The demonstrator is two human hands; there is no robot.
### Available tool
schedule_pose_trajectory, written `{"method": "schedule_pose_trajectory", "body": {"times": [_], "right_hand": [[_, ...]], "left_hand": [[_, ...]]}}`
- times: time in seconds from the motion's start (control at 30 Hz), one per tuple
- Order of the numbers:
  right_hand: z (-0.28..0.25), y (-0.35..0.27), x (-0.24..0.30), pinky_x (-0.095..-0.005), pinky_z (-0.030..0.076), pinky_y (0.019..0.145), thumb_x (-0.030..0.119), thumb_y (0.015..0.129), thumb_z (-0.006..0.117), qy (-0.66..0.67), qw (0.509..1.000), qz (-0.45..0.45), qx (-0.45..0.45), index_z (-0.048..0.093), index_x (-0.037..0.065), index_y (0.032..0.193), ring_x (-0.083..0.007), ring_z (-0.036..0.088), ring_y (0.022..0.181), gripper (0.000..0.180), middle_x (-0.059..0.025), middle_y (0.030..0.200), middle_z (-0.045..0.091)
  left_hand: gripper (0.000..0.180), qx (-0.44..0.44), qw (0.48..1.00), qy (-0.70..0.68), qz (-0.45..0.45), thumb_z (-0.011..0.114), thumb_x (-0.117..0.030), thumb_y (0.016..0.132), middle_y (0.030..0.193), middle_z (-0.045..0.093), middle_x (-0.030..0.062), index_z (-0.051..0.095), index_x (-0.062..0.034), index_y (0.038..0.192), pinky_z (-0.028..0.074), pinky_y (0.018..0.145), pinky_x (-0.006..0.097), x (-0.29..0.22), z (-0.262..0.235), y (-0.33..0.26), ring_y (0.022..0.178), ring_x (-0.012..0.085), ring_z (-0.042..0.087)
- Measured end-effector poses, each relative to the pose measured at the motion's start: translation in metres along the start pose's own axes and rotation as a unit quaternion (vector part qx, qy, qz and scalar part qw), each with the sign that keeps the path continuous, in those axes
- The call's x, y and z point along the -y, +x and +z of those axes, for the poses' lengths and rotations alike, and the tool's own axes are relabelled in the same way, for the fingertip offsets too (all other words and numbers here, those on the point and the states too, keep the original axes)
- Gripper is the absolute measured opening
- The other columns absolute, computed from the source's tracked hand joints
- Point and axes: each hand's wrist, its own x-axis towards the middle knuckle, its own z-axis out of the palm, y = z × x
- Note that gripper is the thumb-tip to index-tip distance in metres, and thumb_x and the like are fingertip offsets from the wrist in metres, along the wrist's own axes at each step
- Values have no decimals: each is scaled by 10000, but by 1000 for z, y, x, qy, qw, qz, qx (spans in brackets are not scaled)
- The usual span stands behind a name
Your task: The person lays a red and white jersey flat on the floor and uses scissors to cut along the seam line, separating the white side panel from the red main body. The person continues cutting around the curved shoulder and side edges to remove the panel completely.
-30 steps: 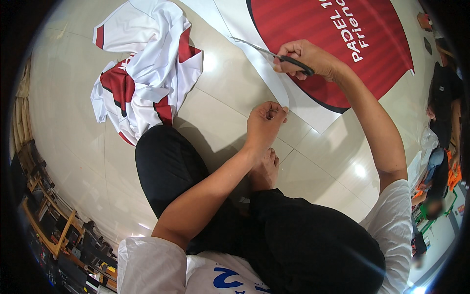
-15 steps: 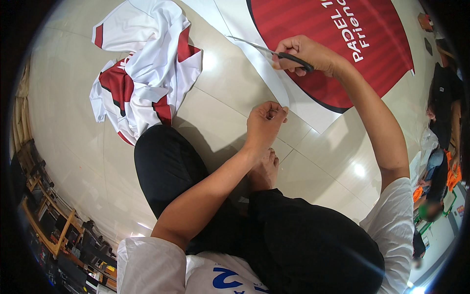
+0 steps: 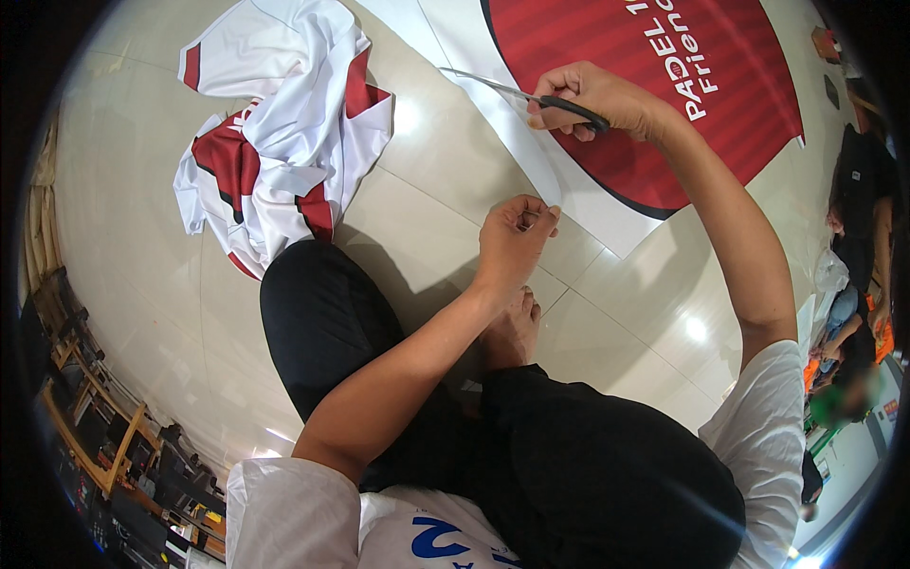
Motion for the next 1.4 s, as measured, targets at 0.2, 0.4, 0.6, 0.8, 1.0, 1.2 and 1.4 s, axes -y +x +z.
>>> {"method": "schedule_pose_trajectory", "body": {"times": [0.2,0.4,0.6,0.8,1.0,1.2,1.4], "right_hand": [[-2,-1,4,-198,423,515,286,874,869,-5,1000,7,12,729,98,955,-25,540,579,248,65,695,598],[-3,4,0,-208,425,547,462,802,903,-16,1000,-6,9,738,116,929,-67,590,602,404,16,701,653],[-4,7,2,-212,432,542,465,807,892,-26,999,-14,12,733,133,901,-66,596,604,380,15,698,655],[-6,8,4,-213,449,548,468,821,882,-29,999,-11,19,733,133,897,-67,601,605,375,15,707,660],[-7,14,4,-220,461,555,490,795,886,-35,999,-18,14,749,123,916,-72,607,612,410,12,717,662],[-8,14,6,-217,455,557,492,791,888,-32,999,-22,16,748,117,903,-74,606,614,416,17,718,659],[-9,14,9,-216,438,546,471,828,879,-37,999,-17,26,734,119,894,-70,592,610,386,12,735,666]], "left_hand": [[188,-6,1000,10,1,753,-245,1031,827,701,-20,701,-73,978,455,651,238,1,0,0,797,52,651],[186,-7,1000,3,1,751,-239,1032,819,696,-22,702,-70,971,453,651,235,0,1,-1,800,47,648],[190,-2,1000,-5,0,749,-239,1034,815,690,-22,703,-65,974,446,652,234,-2,0,-2,789,45,636],[198,-4,1000,-1,6,746,-241,1036,807,689,-19,698,-66,959,435,648,229,2,0,-1,761,42,609],[210,-2,1000,-9,0,744,-249,1037,797,689,-20,697,-68,940,419,637,226,-3,1,-3,726,31,570],[199,-1,1000,-1,-5,746,-244,1033,793,690,-20,702,-71,945,409,633,229,-7,1,-3,702,30,535],[202,-3,1000,2,4,746,-245,1033,793,687,-22,701,-70,941,409,635,229,-4,1,-3,704,31,535]]}}
